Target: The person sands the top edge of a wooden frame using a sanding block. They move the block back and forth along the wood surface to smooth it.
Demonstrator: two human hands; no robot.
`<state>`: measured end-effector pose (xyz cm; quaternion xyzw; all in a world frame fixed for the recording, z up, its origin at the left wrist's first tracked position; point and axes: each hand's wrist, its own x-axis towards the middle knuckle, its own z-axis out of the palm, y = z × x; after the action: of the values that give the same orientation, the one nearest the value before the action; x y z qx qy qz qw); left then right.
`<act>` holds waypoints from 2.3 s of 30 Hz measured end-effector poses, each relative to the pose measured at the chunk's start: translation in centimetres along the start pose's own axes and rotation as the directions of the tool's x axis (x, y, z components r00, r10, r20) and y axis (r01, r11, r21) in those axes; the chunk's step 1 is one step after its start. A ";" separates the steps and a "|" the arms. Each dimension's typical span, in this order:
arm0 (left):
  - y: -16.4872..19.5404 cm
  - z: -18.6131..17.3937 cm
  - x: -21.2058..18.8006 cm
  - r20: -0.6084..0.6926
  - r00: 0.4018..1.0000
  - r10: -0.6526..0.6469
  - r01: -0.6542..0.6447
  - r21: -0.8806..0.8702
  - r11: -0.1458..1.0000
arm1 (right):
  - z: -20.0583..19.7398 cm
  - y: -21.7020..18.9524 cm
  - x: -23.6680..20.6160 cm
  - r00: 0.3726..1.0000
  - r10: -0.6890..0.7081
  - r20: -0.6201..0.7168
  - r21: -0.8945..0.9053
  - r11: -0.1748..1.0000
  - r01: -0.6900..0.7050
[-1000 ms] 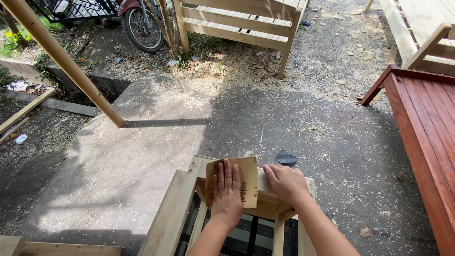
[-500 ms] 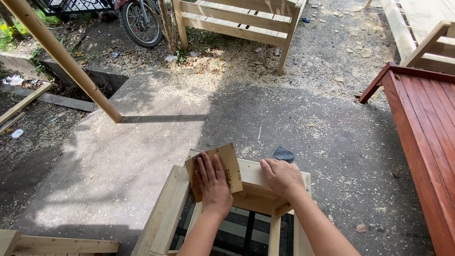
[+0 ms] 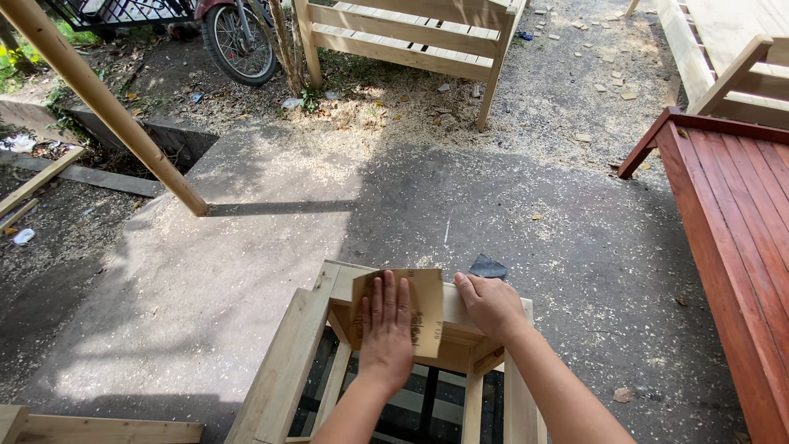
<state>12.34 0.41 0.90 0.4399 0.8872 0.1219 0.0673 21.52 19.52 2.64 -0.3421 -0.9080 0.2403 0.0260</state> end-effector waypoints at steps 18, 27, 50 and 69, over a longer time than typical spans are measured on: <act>0.4 0.8 -0.1 0.001 1.000 -0.026 0.026 0.013 1.000 | -0.2 -0.4 -0.9 0.997 -0.031 -0.067 0.071 0.997 0.036; -0.1 0.1 0.0 0.106 0.981 -0.164 0.168 -0.029 0.985 | -0.3 -0.2 -0.7 0.999 0.020 -0.036 0.077 0.997 -0.017; 0.6 -0.3 -0.4 0.124 0.991 -0.059 0.068 -0.072 0.995 | -0.5 -0.5 -1.0 0.998 -0.009 -0.054 0.104 0.995 0.015; -2.0 -6.4 1.8 0.427 0.894 -0.136 0.070 0.167 0.983 | -0.3 -0.8 -1.2 0.998 0.016 -0.053 0.091 0.996 -0.011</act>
<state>8.24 -0.30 6.50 0.4122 0.8781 -0.0493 0.2381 22.04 18.34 3.43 -0.3530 -0.8928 0.2722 0.0642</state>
